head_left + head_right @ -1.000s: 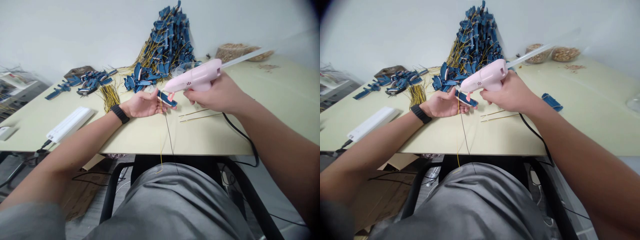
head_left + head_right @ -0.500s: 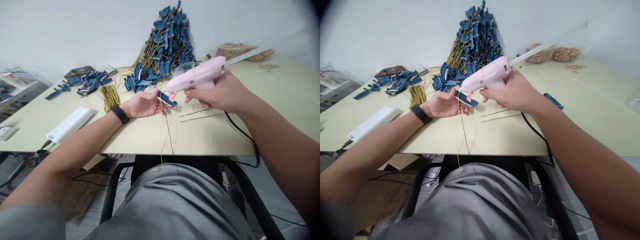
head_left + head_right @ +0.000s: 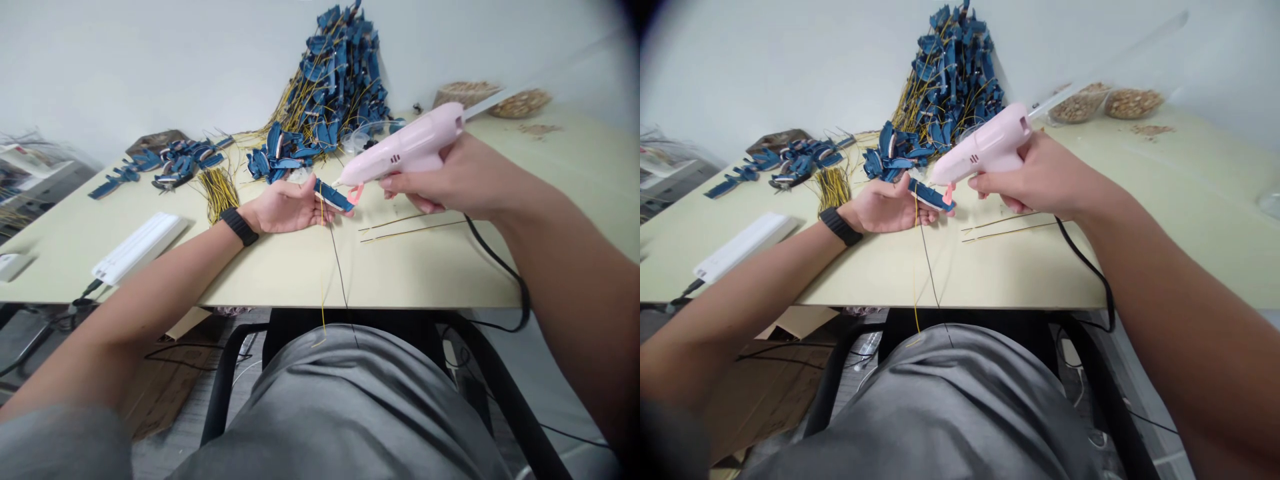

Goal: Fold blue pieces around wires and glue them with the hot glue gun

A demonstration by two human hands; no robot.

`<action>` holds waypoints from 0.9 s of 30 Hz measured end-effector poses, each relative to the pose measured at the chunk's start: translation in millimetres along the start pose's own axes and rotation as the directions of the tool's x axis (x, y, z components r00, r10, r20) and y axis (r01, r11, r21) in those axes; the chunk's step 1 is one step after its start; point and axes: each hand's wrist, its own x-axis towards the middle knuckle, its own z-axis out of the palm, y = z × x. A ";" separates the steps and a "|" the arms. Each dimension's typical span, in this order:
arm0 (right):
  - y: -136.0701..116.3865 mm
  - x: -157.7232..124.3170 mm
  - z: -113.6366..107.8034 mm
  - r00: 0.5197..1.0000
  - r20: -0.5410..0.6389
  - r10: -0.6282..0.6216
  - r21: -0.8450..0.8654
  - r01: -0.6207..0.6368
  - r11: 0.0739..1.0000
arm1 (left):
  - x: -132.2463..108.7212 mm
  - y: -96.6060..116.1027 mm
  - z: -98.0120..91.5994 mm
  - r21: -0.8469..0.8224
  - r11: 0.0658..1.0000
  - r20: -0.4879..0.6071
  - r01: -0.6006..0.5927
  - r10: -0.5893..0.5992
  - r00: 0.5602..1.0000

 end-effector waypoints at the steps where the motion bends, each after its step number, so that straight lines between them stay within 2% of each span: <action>1: 0.9 0.3 -1.8 1.000 0.015 0.003 -0.004 -0.002 1.000 | 0.0 0.1 -0.5 -0.012 1.000 -0.007 0.006 -0.006 1.000; 7: 10.6 4.4 -6.0 0.994 0.108 0.005 -0.060 0.001 0.998 | -1.3 2.5 3.3 0.014 1.000 -0.032 -0.010 0.010 0.999; 14: 9.3 5.8 -5.5 0.994 0.093 0.053 -0.131 -0.041 0.991 | -6.3 9.0 11.2 0.023 1.000 -0.048 0.015 -0.014 0.999; 18: 6.2 4.5 -9.5 0.993 0.061 0.105 -0.186 -0.092 0.978 | -5.4 7.7 7.4 0.010 1.000 0.024 -0.001 0.000 1.000; 20: 7.4 4.0 -13.3 0.993 0.062 0.105 -0.180 -0.093 0.979 | -4.1 5.9 6.2 0.000 1.000 0.034 0.001 -0.001 0.999; 24: 12.5 3.9 -20.4 0.994 0.066 0.084 -0.166 -0.072 0.983 | -4.0 4.9 8.6 0.027 1.000 -0.025 0.009 -0.009 1.000; 27: 14.4 4.1 -20.7 0.994 0.081 0.070 -0.166 -0.055 0.985 | -5.0 5.9 9.3 0.045 0.999 -0.001 -0.001 0.001 1.000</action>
